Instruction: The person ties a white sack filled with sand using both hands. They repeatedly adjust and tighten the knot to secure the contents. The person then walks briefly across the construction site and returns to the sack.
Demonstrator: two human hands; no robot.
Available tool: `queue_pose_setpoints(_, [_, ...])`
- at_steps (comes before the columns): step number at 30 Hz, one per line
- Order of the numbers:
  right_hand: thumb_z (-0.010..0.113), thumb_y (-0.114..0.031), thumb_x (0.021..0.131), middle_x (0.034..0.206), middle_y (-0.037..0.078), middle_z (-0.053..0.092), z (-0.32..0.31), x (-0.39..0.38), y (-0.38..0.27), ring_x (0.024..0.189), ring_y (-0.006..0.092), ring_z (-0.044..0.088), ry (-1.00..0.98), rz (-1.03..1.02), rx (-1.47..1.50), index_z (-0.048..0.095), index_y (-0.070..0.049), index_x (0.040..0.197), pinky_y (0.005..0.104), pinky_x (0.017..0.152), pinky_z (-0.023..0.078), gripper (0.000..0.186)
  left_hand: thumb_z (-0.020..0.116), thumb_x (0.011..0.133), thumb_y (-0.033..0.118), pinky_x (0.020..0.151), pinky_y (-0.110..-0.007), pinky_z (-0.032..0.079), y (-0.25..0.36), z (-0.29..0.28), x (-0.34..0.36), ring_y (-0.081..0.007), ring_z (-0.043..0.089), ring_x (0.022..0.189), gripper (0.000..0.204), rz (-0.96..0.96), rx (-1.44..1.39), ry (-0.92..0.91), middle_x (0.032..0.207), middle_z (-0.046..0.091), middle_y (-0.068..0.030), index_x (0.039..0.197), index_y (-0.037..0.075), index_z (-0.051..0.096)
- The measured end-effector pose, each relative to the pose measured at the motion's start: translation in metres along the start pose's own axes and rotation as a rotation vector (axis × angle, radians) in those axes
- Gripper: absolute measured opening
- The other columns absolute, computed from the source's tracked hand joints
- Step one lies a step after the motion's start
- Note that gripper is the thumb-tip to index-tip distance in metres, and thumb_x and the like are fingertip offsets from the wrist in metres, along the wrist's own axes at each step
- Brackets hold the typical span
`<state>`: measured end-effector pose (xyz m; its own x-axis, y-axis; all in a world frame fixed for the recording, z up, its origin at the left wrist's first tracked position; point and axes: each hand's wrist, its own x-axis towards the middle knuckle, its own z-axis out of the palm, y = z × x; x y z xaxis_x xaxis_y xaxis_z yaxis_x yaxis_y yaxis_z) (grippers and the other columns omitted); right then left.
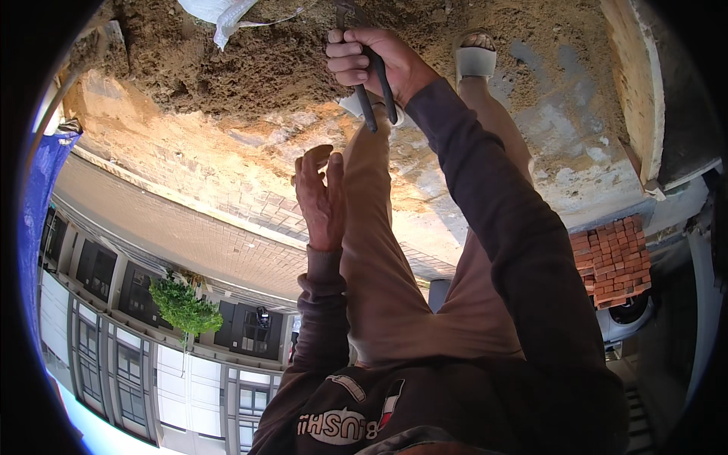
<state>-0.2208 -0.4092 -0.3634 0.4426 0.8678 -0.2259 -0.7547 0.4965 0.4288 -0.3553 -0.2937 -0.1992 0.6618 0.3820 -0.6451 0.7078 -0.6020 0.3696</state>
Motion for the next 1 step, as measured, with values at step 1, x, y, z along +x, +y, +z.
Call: queue_pose_setpoints(1, [0.042, -0.015, 0.099, 0.068, -0.006, 0.037, -0.0002, -0.0012, -0.0024, 0.055, 0.0054, 0.034, 0.026, 0.009, -0.099, 0.046, -0.009, 0.091, 0.0234, 0.050, 0.032, 0.011, 0.057, 0.095, 0.036, 0.089, -0.041, 0.050, -0.0098, 0.0023, -0.0036, -0.0287, 0.060, 0.100, 0.038, 0.056, -0.040, 0.041, 0.093, 0.064, -0.0157, 0.105, -0.001, 0.061])
